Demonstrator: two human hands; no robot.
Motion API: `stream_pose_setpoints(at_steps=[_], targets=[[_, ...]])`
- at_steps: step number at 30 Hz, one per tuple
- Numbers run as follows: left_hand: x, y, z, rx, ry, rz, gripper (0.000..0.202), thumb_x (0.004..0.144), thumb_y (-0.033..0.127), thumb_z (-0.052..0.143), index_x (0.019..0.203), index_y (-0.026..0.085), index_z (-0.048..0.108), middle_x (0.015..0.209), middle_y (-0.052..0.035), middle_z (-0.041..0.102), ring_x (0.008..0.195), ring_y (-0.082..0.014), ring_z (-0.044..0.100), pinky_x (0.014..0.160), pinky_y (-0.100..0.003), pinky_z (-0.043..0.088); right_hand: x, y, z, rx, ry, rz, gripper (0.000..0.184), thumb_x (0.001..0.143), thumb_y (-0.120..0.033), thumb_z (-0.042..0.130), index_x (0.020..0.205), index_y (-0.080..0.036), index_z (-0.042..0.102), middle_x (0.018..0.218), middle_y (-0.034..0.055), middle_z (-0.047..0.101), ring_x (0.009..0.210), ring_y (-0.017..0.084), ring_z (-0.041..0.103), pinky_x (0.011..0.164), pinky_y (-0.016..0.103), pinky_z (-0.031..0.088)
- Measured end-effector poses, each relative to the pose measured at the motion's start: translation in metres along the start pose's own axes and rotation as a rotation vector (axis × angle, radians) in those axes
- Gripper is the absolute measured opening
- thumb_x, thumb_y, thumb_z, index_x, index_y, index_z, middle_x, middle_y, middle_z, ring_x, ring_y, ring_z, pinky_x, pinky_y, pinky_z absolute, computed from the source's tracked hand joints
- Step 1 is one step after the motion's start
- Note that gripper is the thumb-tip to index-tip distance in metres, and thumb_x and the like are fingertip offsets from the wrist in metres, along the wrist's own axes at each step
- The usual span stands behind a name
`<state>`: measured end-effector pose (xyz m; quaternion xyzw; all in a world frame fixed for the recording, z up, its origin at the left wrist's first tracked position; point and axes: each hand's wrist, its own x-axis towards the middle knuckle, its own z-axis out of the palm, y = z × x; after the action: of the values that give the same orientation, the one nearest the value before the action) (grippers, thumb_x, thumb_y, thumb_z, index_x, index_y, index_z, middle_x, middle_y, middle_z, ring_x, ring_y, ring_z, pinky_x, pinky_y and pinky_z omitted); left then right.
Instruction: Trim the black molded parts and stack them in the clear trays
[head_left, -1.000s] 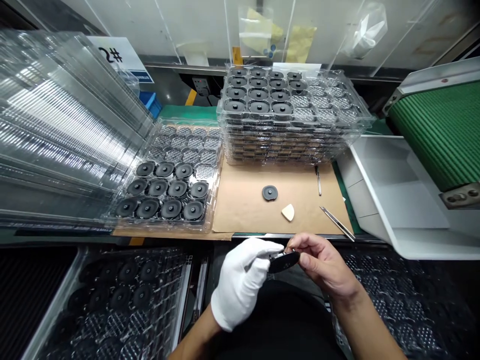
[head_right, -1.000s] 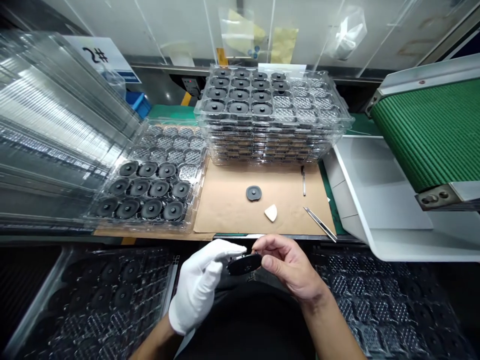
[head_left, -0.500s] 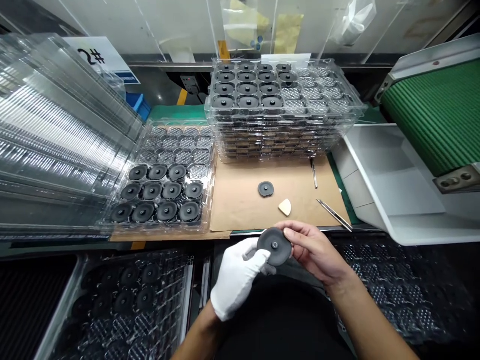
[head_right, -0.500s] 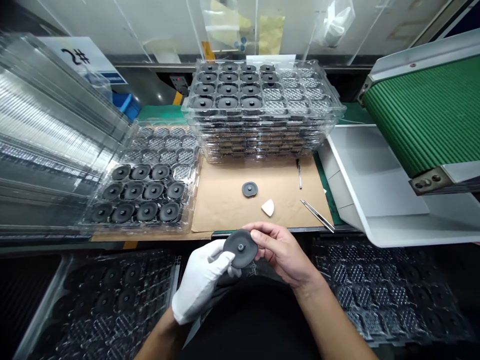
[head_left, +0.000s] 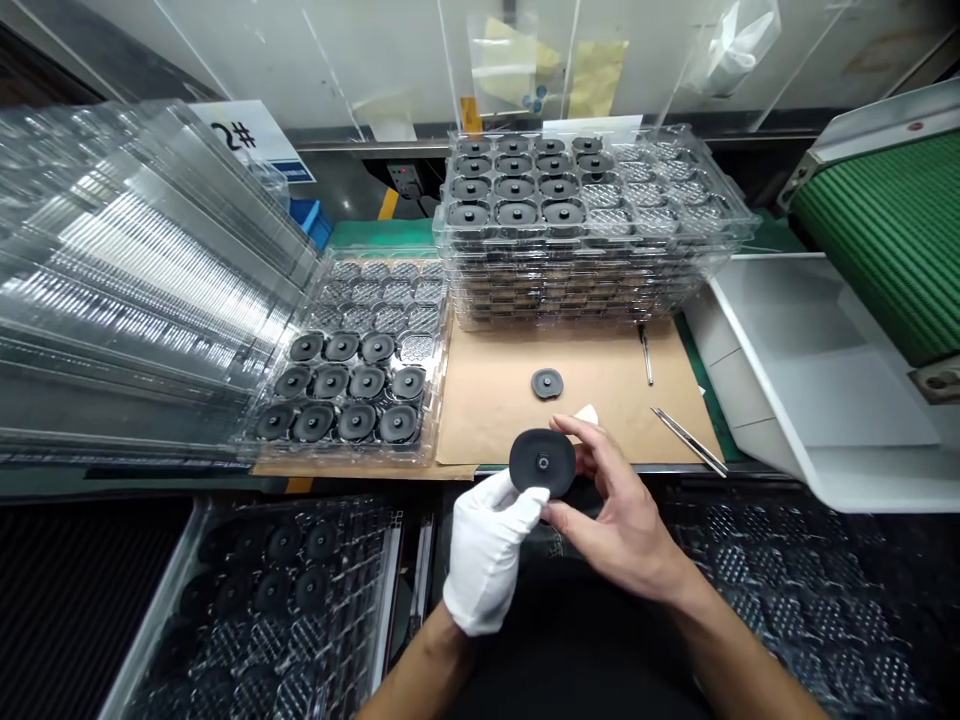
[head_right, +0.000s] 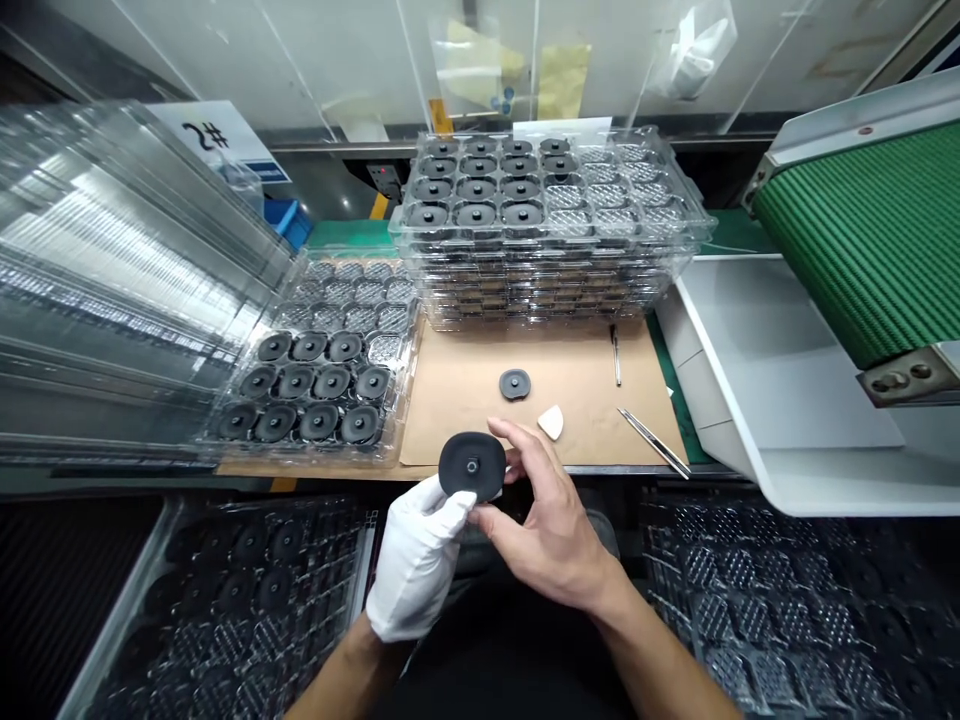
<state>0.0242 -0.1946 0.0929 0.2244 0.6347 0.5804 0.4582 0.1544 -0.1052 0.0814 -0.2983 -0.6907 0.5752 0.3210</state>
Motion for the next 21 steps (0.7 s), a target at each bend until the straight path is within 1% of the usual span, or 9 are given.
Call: stream_pose_setpoints(at_steps=[3,8,12,15,18,21], targets=[[-0.002,0.001,0.002,0.048,-0.009,0.016,0.035,0.085,0.036,0.076,0.113,0.015,0.077,0.11,-0.0062,0.078,0.107,-0.0271,0.07,0.094,-0.031,0.055,0.001,-0.001,-0.002,-0.031,0.001,-0.031,0.073,0.077,-0.014,0.073,0.143,-0.032,0.049,0.14,0.0077,0.053,0.113,0.024,0.059,0.1,0.041,0.052],[-0.002,0.003,0.004,0.105,-0.009,0.027,0.032,0.086,0.036,0.076,0.109,0.014,0.078,0.107,-0.0054,0.079,0.105,-0.0257,0.071,0.093,-0.03,0.056,0.001,-0.001,-0.005,-0.015,-0.001,-0.023,0.067,0.078,-0.013,0.072,0.139,-0.032,0.052,0.137,0.0058,0.055,0.113,0.024,0.059,0.1,0.039,0.052],[-0.002,0.002,0.008,0.011,-0.007,0.018,0.03,0.084,0.029,0.078,0.11,0.015,0.076,0.108,-0.0044,0.078,0.106,-0.0241,0.071,0.095,-0.029,0.055,0.0,0.002,-0.001,0.009,0.011,-0.023,0.066,0.079,-0.013,0.071,0.139,-0.033,0.052,0.136,0.0053,0.057,0.111,0.023,0.06,0.097,0.038,0.052],[-0.004,0.001,0.01,-0.071,-0.023,0.005,0.033,0.081,0.025,0.081,0.112,0.015,0.075,0.111,-0.0045,0.078,0.106,-0.0233,0.072,0.096,-0.029,0.055,-0.001,0.005,0.003,0.036,0.022,-0.028,0.069,0.078,-0.009,0.068,0.14,-0.035,0.052,0.133,0.004,0.058,0.103,0.02,0.061,0.092,0.036,0.052],[-0.004,-0.001,0.011,-0.1,-0.032,0.003,0.035,0.079,0.022,0.082,0.112,0.015,0.073,0.112,-0.0056,0.078,0.106,-0.0233,0.072,0.095,-0.029,0.056,-0.001,0.009,0.008,0.051,0.07,-0.022,0.071,0.078,-0.008,0.068,0.14,-0.036,0.051,0.13,0.0032,0.06,0.097,0.018,0.06,0.087,0.034,0.051],[-0.004,-0.001,0.01,-0.102,-0.013,0.004,0.035,0.078,0.023,0.082,0.111,0.014,0.073,0.11,-0.0065,0.078,0.105,-0.0237,0.072,0.094,-0.029,0.056,-0.002,0.013,0.013,0.07,0.097,-0.025,0.069,0.079,-0.01,0.07,0.141,-0.036,0.051,0.128,0.0031,0.061,0.097,0.018,0.06,0.085,0.033,0.05]])
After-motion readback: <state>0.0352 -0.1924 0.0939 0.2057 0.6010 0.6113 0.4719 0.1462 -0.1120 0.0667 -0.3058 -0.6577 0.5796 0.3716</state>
